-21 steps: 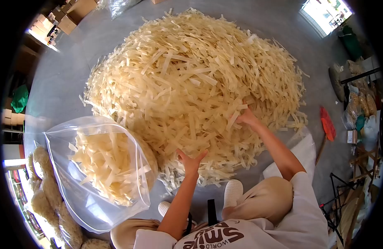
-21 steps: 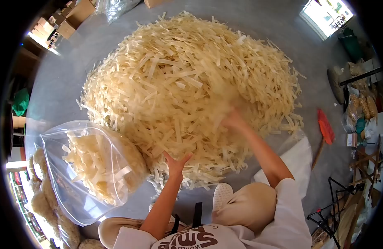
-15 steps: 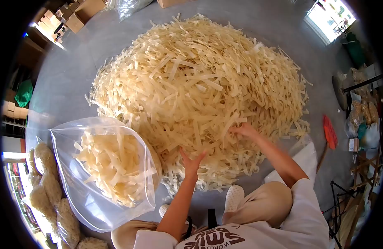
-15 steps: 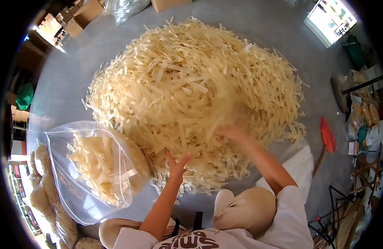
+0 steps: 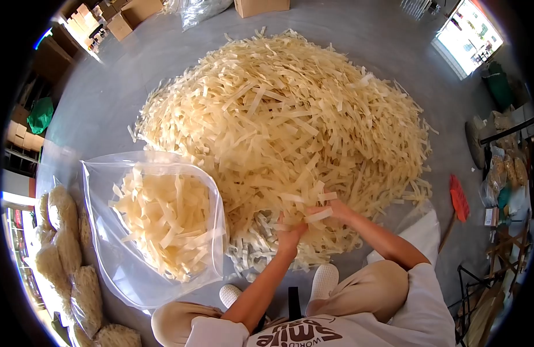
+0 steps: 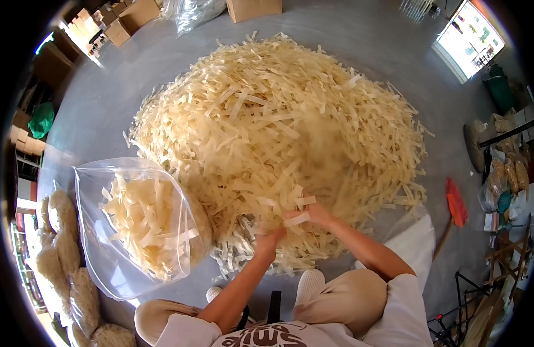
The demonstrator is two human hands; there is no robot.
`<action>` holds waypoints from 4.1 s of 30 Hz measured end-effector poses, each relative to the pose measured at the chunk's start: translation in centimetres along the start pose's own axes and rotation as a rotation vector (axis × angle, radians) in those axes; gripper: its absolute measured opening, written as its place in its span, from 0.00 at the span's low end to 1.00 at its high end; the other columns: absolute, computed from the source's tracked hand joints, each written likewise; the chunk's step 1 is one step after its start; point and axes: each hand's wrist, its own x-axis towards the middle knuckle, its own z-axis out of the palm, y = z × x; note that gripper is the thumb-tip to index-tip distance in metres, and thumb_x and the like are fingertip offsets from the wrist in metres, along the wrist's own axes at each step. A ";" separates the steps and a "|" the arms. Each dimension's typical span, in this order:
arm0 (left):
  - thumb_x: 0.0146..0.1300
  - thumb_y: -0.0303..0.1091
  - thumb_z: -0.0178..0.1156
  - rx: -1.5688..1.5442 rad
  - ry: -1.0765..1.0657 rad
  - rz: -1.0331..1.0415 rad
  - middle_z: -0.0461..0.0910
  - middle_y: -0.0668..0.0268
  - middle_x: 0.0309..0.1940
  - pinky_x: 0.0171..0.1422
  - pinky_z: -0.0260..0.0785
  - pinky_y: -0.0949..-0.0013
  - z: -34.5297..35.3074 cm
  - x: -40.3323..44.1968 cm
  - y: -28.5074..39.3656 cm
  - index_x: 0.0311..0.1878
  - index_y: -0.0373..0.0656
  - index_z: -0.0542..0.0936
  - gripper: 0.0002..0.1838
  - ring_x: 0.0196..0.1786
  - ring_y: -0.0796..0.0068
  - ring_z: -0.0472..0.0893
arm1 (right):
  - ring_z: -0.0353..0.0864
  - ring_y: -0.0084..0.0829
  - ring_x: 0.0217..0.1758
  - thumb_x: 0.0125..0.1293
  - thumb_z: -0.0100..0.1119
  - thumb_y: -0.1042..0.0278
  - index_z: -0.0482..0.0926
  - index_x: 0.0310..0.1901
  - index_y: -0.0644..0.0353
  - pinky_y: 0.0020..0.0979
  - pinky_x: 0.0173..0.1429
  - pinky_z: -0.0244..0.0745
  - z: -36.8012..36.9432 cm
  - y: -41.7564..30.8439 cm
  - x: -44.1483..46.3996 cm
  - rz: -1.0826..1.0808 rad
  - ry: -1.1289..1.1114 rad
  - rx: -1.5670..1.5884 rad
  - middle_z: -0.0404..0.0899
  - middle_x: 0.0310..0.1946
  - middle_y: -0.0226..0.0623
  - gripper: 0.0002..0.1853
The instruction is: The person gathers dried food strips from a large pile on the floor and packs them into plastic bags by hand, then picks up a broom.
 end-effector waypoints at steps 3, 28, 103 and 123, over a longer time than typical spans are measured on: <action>0.46 0.17 0.58 -0.113 -0.031 0.125 0.70 0.65 0.46 0.49 0.67 0.71 2.6 -2.2 3.8 0.60 0.45 0.60 0.35 0.47 0.72 0.71 | 0.72 0.25 0.47 0.49 0.66 0.63 0.60 0.59 0.62 0.26 0.47 0.70 0.1 -2.9 -1.0 0.239 -0.061 0.279 0.72 0.47 0.36 0.36; 0.43 0.15 0.56 0.534 -0.029 1.097 0.55 0.49 0.58 0.55 0.65 0.63 -2.1 -20.0 36.7 0.61 0.38 0.60 0.37 0.56 0.50 0.64 | 0.76 0.34 0.47 0.56 0.59 0.63 0.69 0.51 0.68 0.28 0.48 0.73 6.0 -32.3 -1.3 -0.932 -0.135 0.364 0.74 0.45 0.43 0.24; 0.42 0.15 0.63 0.105 -0.148 -0.021 0.56 0.58 0.62 0.56 0.66 0.66 3.5 -4.4 -1.7 0.67 0.51 0.25 0.62 0.59 0.65 0.66 | 0.72 0.29 0.51 0.49 0.65 0.63 0.64 0.58 0.63 0.29 0.54 0.67 -0.2 4.6 -4.5 0.410 -0.059 0.300 0.72 0.50 0.39 0.34; 0.42 0.12 0.57 0.677 -0.171 0.976 0.53 0.44 0.55 0.67 0.48 0.59 6.3 -15.4 28.8 0.68 0.40 0.37 0.53 0.60 0.42 0.55 | 0.68 0.28 0.56 0.51 0.58 0.78 0.57 0.61 0.61 0.29 0.58 0.63 -1.7 -25.8 -5.4 -0.406 0.160 0.446 0.67 0.55 0.35 0.34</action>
